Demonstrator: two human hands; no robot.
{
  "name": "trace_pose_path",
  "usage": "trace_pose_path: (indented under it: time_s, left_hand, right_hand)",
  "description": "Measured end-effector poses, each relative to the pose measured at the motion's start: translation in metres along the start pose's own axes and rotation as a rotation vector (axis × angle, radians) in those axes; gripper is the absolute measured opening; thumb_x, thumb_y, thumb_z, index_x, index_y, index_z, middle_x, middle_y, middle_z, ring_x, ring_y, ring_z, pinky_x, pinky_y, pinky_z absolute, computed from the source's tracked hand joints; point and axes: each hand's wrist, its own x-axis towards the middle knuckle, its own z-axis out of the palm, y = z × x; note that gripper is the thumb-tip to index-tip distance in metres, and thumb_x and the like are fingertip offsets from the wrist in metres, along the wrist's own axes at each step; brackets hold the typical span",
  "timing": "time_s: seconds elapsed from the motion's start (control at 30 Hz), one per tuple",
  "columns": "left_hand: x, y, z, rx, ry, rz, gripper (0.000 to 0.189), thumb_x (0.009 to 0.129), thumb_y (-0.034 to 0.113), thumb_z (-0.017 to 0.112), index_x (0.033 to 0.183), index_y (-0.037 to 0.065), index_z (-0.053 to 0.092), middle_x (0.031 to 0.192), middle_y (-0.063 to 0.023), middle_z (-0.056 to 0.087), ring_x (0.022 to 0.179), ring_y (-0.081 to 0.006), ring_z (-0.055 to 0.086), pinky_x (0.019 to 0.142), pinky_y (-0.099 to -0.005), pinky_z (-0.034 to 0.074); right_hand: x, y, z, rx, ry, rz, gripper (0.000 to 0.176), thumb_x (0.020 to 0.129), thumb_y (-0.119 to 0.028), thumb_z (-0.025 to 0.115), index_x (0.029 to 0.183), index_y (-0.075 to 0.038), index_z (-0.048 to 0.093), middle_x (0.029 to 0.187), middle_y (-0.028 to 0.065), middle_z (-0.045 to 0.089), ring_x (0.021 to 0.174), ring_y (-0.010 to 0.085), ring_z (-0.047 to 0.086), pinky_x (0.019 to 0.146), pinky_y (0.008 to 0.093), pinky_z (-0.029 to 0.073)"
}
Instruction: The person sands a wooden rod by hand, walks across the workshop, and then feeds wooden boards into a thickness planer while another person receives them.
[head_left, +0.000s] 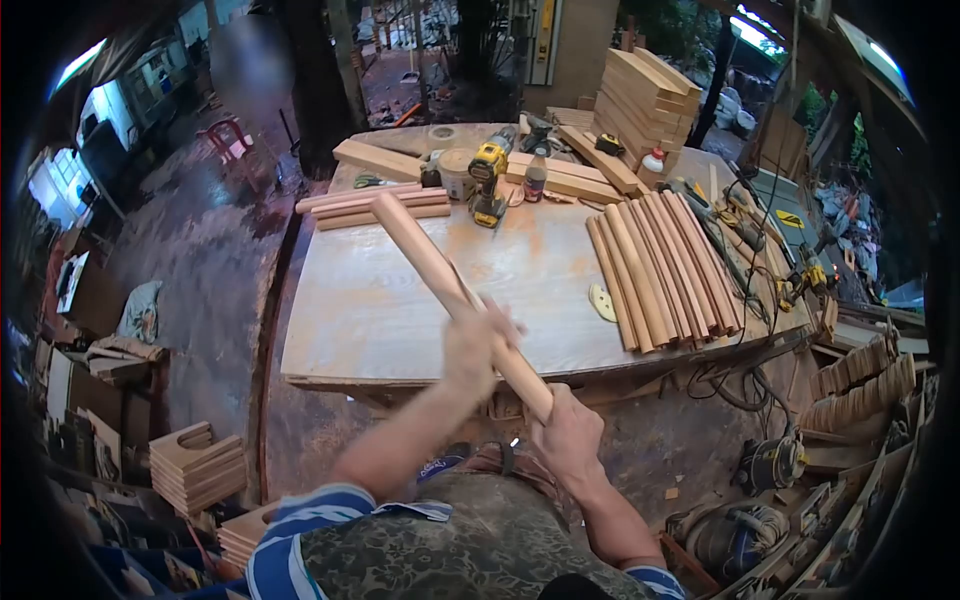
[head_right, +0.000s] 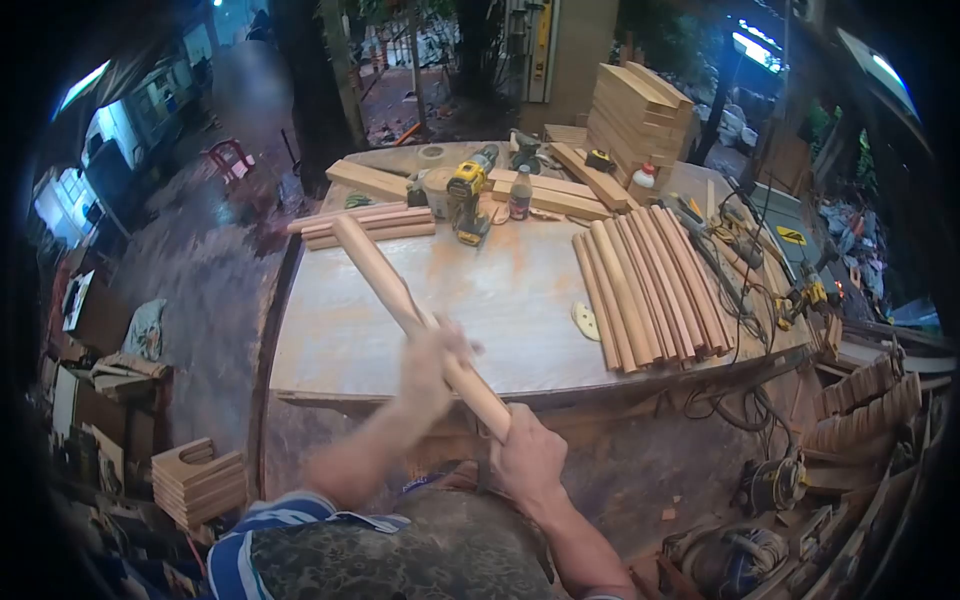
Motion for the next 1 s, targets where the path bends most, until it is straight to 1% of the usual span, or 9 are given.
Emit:
trace_pose_path:
  time_s: [0.17,0.23,0.27,0.3,0.37,0.5,0.63,0.8,1.0]
  left_hand:
    - [0.012,0.037,-0.028,-0.031,-0.157,-0.052,0.013,0.088,0.013,0.06,0.093,0.008,0.048,0.068,-0.001,0.049,0.06,-0.015,0.055,0.081,-0.0404,0.054]
    - [0.03,0.068,-0.038,-0.07,-0.194,0.04,0.013,0.087,0.01,0.06,0.088,0.011,0.047,0.067,0.0028,0.046,0.058,-0.0116,0.052,0.084,-0.0382,0.053]
    - [0.032,0.078,-0.037,-0.223,-0.311,0.022,0.014,0.087,0.012,0.061,0.089,0.011,0.047,0.066,0.004,0.046,0.058,-0.011,0.052,0.087,-0.0388,0.053]
    - [0.032,0.082,-0.038,-0.373,-0.428,-0.004,0.015,0.087,0.013,0.062,0.09,0.012,0.047,0.065,0.0052,0.046,0.058,-0.0103,0.052,0.09,-0.0394,0.053]
    - [0.021,0.053,-0.028,-0.42,-0.383,-0.018,0.017,0.087,0.014,0.063,0.092,0.013,0.047,0.064,0.0053,0.044,0.057,-0.0117,0.052,0.095,-0.0407,0.052]
    - [-0.008,0.045,-0.008,-0.272,-0.627,-0.043,0.018,0.085,0.014,0.064,0.081,0.014,0.046,0.062,0.0044,0.046,0.055,-0.0112,0.052,0.096,-0.0429,0.049]
    - [0.039,0.121,-0.034,-0.405,-0.501,0.039,0.02,0.087,0.016,0.06,0.078,0.015,0.043,0.061,0.0039,0.044,0.053,-0.0104,0.05,0.095,-0.0411,0.05]
    - [0.002,0.04,-0.015,-0.176,-0.397,-0.018,0.013,0.085,0.016,0.061,0.083,0.01,0.049,0.061,0.0003,0.046,0.055,-0.0139,0.052,0.093,-0.0414,0.05]
    - [0.025,0.089,-0.026,-0.118,-0.141,0.054,0.015,0.086,0.013,0.06,0.074,0.01,0.052,0.06,-0.0019,0.047,0.055,-0.0158,0.051,0.09,-0.0411,0.049]
  right_hand:
    - [-0.004,-0.002,-0.015,0.091,-0.23,0.0,0.026,0.083,-0.019,0.066,0.101,-0.003,0.058,0.083,0.0197,0.067,0.075,0.0404,0.066,0.066,0.0478,0.051]
    - [-0.023,0.019,-0.022,0.511,-0.577,0.073,0.03,0.082,-0.019,0.069,0.102,0.001,0.06,0.079,0.0174,0.067,0.072,0.0343,0.068,0.068,0.045,0.052]
    - [-0.034,0.035,-0.004,0.707,-0.441,-0.128,0.028,0.078,-0.014,0.078,0.094,0.002,0.061,0.069,0.0032,0.062,0.057,0.0114,0.059,0.052,0.0312,0.048]
    - [-0.024,0.029,-0.013,0.702,-0.458,-0.129,0.028,0.078,-0.014,0.078,0.094,0.002,0.061,0.069,0.0032,0.062,0.057,0.0114,0.059,0.052,0.0312,0.048]
    - [-0.009,0.008,-0.032,0.956,-0.863,0.268,0.026,0.078,-0.011,0.078,0.093,0.001,0.06,0.067,0.0042,0.06,0.05,0.0093,0.055,0.046,0.0258,0.044]
    - [0.003,-0.006,-0.037,1.163,-0.958,0.278,0.026,0.079,-0.006,0.078,0.095,0.001,0.059,0.066,0.0034,0.058,0.048,0.0087,0.053,0.043,0.0247,0.041]
    - [-0.03,0.02,-0.033,1.06,-0.987,0.295,0.026,0.078,-0.008,0.079,0.093,0.001,0.059,0.068,0.0036,0.06,0.05,0.0083,0.055,0.044,0.0237,0.041]
    - [-0.002,-0.009,-0.04,1.012,-0.826,0.276,0.023,0.079,-0.007,0.075,0.096,0.0,0.061,0.071,0.0042,0.061,0.049,0.0078,0.055,0.043,0.0245,0.041]
    - [-0.023,0.005,-0.035,0.543,-0.54,0.096,0.036,0.078,-0.021,0.076,0.102,0.002,0.061,0.081,0.0099,0.066,0.073,0.02,0.063,0.069,0.0344,0.05]
